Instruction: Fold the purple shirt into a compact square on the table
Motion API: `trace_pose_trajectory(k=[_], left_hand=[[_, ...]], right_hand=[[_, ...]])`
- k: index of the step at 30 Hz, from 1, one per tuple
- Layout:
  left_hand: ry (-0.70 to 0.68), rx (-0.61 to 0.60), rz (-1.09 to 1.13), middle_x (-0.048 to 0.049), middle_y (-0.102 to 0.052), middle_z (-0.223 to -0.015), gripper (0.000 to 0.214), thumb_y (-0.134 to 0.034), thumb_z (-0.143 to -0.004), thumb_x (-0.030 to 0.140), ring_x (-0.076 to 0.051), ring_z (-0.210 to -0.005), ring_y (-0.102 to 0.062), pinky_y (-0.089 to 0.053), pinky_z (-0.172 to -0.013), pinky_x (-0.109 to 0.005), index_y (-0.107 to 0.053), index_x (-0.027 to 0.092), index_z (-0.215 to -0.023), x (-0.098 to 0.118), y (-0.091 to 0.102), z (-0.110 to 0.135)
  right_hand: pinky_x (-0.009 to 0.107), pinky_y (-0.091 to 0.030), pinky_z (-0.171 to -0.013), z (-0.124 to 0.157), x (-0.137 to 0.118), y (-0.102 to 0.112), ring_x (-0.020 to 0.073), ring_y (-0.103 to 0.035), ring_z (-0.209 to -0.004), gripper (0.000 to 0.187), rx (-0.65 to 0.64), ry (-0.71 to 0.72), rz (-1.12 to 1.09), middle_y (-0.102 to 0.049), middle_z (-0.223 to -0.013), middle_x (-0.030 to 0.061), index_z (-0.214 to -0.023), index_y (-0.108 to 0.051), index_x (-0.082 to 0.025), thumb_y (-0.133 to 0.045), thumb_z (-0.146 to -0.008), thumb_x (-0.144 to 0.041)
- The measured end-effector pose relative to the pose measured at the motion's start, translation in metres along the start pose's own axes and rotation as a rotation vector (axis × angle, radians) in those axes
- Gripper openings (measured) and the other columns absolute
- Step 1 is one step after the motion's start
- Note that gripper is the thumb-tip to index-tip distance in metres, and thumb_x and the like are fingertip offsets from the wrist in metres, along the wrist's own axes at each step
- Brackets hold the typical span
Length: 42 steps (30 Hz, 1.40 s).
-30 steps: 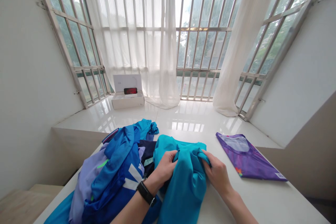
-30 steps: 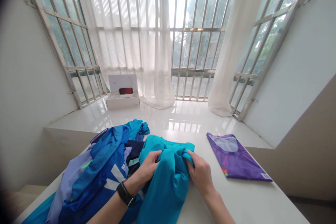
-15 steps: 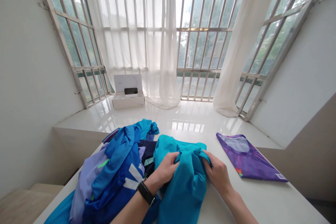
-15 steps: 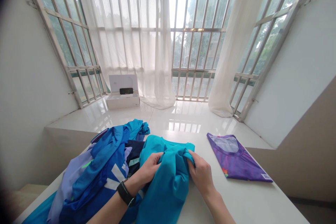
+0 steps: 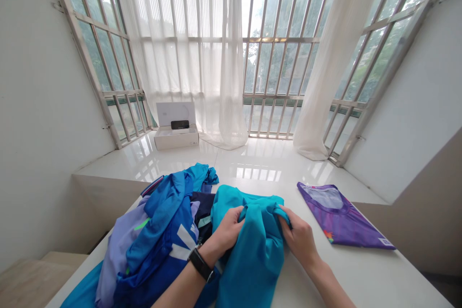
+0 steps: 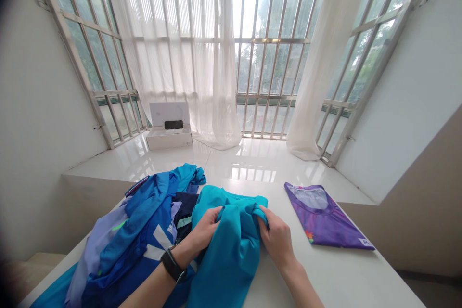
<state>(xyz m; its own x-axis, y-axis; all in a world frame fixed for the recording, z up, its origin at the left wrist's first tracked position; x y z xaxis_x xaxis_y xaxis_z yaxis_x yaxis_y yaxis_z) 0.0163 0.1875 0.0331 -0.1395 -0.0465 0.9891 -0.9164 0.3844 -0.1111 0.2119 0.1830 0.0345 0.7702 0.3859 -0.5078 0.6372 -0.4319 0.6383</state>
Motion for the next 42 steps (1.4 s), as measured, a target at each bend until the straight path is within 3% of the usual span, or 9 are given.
trace_pose_trajectory(k=[26, 42], left_hand=[[0.055, 0.016, 0.022, 0.0014, -0.051, -0.056, 0.059, -0.071, -0.071, 0.072, -0.012, -0.055, -0.042, -0.033, -0.052, -0.025, -0.055, 0.017, -0.061, -0.0061, 0.0005, 0.0004], [0.066, 0.025, 0.039, 0.0016, -0.051, -0.057, 0.057, -0.073, -0.07, 0.07, -0.011, -0.055, -0.042, -0.034, -0.052, -0.024, -0.055, 0.016, -0.062, -0.0095, 0.0014, 0.0002]], right_hand=[[0.04, -0.058, -0.082, 0.0004, 0.0034, -0.0076, 0.0307, -0.073, -0.098, 0.048, -0.056, -0.021, -0.011, -0.077, -0.111, 0.0096, -0.117, -0.07, -0.021, -0.042, -0.097, -0.055], [0.039, -0.056, -0.085, 0.0007, 0.005, -0.0096, 0.0308, -0.072, -0.101, 0.049, -0.086, -0.065, -0.023, -0.076, -0.113, 0.0099, -0.116, -0.07, -0.021, -0.042, -0.096, -0.056]])
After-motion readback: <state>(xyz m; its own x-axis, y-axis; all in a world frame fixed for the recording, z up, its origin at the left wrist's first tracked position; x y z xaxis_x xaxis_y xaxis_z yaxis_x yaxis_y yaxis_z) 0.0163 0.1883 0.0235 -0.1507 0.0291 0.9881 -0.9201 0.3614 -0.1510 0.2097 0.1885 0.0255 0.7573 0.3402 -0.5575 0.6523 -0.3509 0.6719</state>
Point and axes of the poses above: each hand's wrist, its own z-axis away from the middle knuckle, its own y-axis out of the back of the hand, x = y × z, the point moved 10 cm from there along -z, towards the middle knuckle
